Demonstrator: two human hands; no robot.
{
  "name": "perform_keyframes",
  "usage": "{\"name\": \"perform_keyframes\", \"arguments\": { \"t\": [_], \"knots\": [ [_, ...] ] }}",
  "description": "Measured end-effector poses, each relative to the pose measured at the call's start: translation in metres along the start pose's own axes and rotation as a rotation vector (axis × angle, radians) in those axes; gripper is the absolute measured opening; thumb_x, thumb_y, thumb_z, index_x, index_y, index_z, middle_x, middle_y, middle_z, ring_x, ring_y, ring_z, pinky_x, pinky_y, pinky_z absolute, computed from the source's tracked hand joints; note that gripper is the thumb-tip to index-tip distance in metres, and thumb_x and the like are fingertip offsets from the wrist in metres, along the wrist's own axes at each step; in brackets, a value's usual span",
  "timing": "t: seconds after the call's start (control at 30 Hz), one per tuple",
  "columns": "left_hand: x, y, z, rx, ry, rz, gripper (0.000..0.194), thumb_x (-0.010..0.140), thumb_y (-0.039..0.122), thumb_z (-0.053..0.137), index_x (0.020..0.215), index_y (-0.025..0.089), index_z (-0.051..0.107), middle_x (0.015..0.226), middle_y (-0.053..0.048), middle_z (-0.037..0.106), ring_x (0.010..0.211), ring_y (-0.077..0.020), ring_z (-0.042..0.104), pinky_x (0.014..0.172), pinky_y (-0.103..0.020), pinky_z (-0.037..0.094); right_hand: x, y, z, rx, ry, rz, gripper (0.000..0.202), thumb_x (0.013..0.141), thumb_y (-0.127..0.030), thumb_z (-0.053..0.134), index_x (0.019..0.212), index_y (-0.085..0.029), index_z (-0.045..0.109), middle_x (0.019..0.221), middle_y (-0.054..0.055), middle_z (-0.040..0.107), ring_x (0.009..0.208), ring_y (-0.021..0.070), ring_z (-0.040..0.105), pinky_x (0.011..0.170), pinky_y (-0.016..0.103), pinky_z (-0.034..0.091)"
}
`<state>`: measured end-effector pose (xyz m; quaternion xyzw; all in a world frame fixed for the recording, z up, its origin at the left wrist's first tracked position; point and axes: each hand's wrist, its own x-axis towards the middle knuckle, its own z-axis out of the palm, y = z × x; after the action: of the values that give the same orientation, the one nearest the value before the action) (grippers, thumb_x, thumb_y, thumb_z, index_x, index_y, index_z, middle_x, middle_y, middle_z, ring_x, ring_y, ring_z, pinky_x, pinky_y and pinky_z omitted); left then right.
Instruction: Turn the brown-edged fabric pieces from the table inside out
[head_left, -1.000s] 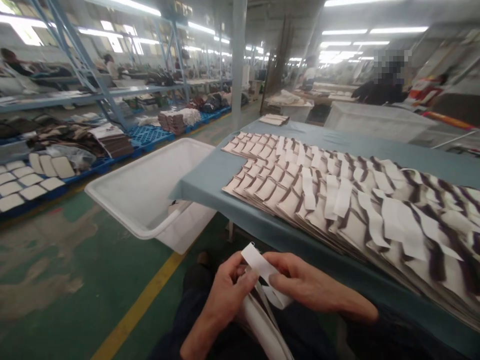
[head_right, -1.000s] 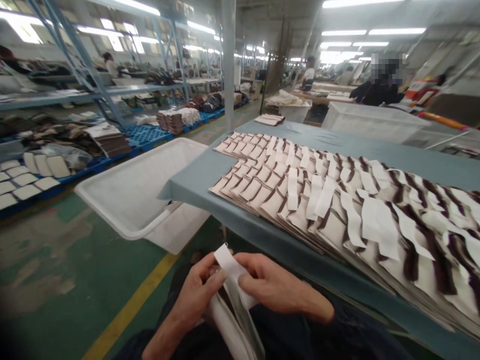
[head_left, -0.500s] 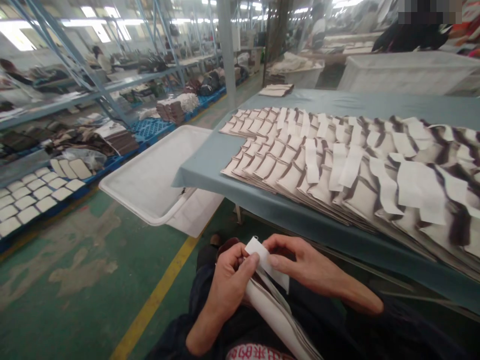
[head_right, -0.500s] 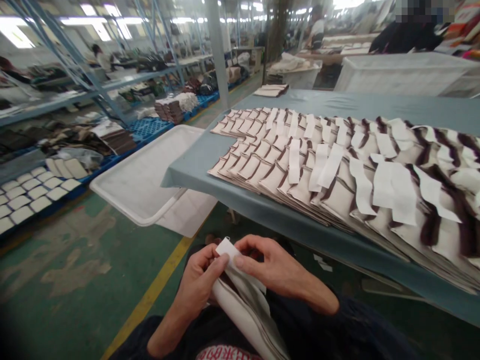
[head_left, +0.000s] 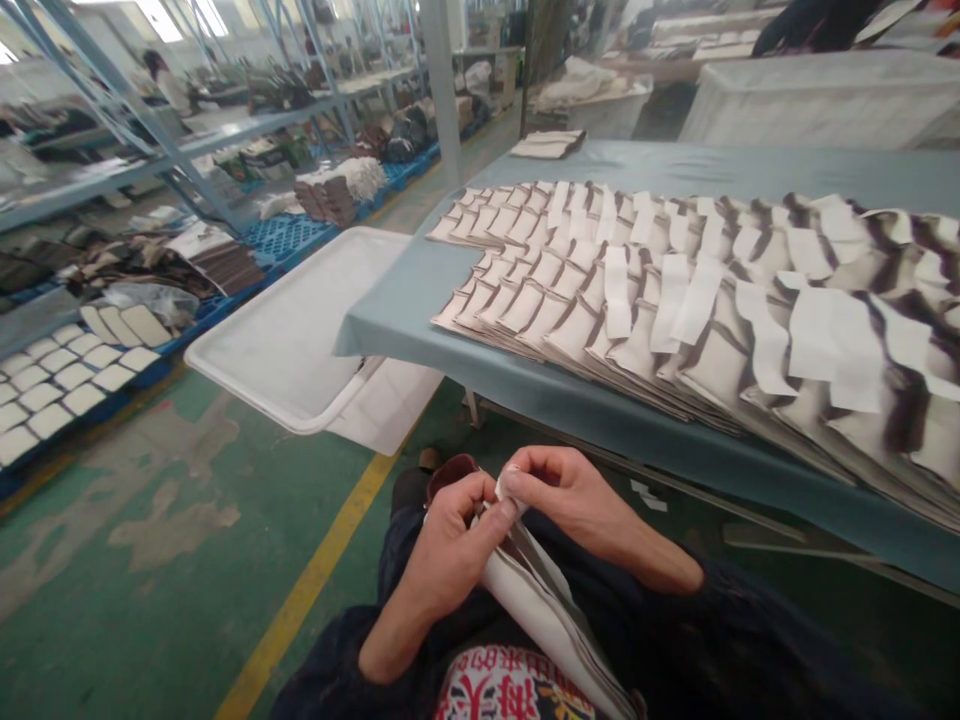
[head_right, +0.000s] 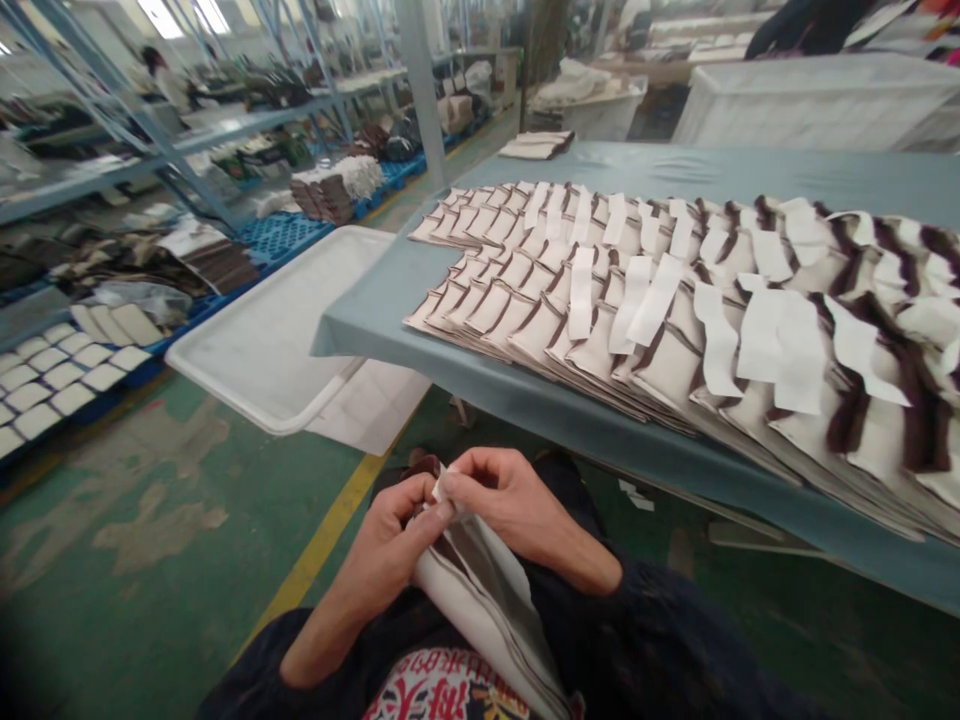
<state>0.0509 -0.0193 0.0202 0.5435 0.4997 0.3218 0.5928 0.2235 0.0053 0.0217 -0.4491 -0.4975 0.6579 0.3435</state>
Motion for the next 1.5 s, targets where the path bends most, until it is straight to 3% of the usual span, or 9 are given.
{"name": "perform_keyframes", "arguments": {
  "t": [0.13,0.23,0.5,0.67,0.83,1.0,1.17,1.33,1.5],
  "knots": [
    [0.0,-0.002,-0.001,-0.001,0.001,0.011,0.038,0.087,0.049,0.064,0.07,0.018,0.05,0.065,0.003,0.046,0.06,-0.0111,0.039,0.057,-0.023,0.033,0.001,0.009,0.006,0.047,0.051,0.03,0.05,0.079,-0.064,0.072,0.07,-0.018,0.059,0.065,-0.003,0.052,0.059,0.0105,0.04,0.057,0.025,0.034],
    [-0.001,-0.008,-0.002,-0.019,0.002,-0.018,0.038,0.086,0.05,0.064,0.07,0.018,0.05,0.065,0.003,0.047,0.059,-0.0108,0.041,0.056,-0.023,0.033,0.002,0.013,0.008,-0.004,0.063,-0.001,0.053,0.086,-0.067,0.063,0.07,-0.018,0.058,0.064,-0.003,0.049,0.059,0.011,0.039,0.055,0.025,0.032],
    [-0.003,-0.012,-0.003,-0.073,0.04,-0.013,0.04,0.088,0.052,0.063,0.071,0.019,0.047,0.063,0.005,0.041,0.056,-0.0097,0.035,0.053,-0.022,0.03,-0.003,0.015,0.01,-0.078,0.027,-0.108,0.031,0.097,-0.047,0.058,0.089,-0.018,0.065,0.082,0.002,0.066,0.074,0.0157,0.057,0.071,0.028,0.046],
    [-0.003,-0.011,-0.002,-0.027,0.057,0.035,0.037,0.089,0.049,0.063,0.072,0.018,0.052,0.067,0.004,0.043,0.061,-0.0109,0.037,0.056,-0.023,0.032,-0.006,0.018,0.009,-0.334,0.081,-0.217,0.024,0.101,-0.036,0.053,0.1,-0.02,0.071,0.094,0.005,0.074,0.086,0.0194,0.065,0.082,0.032,0.047],
    [-0.003,-0.013,-0.003,-0.04,0.062,0.052,0.038,0.091,0.05,0.063,0.072,0.018,0.052,0.066,0.005,0.043,0.06,-0.0107,0.037,0.056,-0.023,0.031,-0.005,0.022,0.011,-0.059,0.068,-0.076,0.031,0.095,-0.048,0.061,0.092,-0.018,0.07,0.089,0.005,0.074,0.08,0.0182,0.065,0.075,0.03,0.05],
    [-0.003,-0.013,-0.001,-0.005,0.079,0.049,0.039,0.091,0.051,0.062,0.072,0.018,0.053,0.066,0.004,0.045,0.06,-0.0113,0.039,0.057,-0.024,0.032,-0.004,0.026,0.024,0.074,0.23,-0.084,0.038,0.086,-0.055,0.072,0.082,-0.018,0.064,0.078,0.001,0.067,0.071,0.0152,0.059,0.07,0.028,0.048],
    [-0.01,-0.025,-0.008,-0.196,0.062,0.032,0.029,0.09,0.046,0.06,0.1,0.02,0.053,0.073,0.004,0.048,0.063,-0.0122,0.043,0.058,-0.022,0.034,0.0,0.04,0.033,0.186,0.407,-0.055,0.049,0.081,-0.067,0.073,0.082,-0.02,0.06,0.064,-0.004,0.054,0.056,0.011,0.044,0.054,0.025,0.039],
    [-0.017,-0.038,-0.021,-0.299,-0.145,-0.05,0.033,0.078,0.042,0.07,0.087,0.021,0.046,0.078,0.003,0.049,0.065,-0.0113,0.041,0.059,-0.021,0.033,0.0,0.07,0.039,0.202,0.514,-0.006,0.055,0.076,-0.073,0.074,0.078,-0.02,0.059,0.055,-0.008,0.044,0.049,0.0093,0.033,0.046,0.025,0.027],
    [-0.021,-0.037,-0.031,-0.147,-0.109,-0.122,0.029,0.082,0.042,0.068,0.083,0.018,0.052,0.074,0.002,0.051,0.066,-0.0117,0.043,0.06,-0.022,0.033,-0.005,0.085,0.043,0.204,0.531,0.019,0.056,0.076,-0.074,0.073,0.078,-0.02,0.06,0.053,-0.008,0.043,0.047,0.0095,0.032,0.045,0.025,0.025]
  ]
}}
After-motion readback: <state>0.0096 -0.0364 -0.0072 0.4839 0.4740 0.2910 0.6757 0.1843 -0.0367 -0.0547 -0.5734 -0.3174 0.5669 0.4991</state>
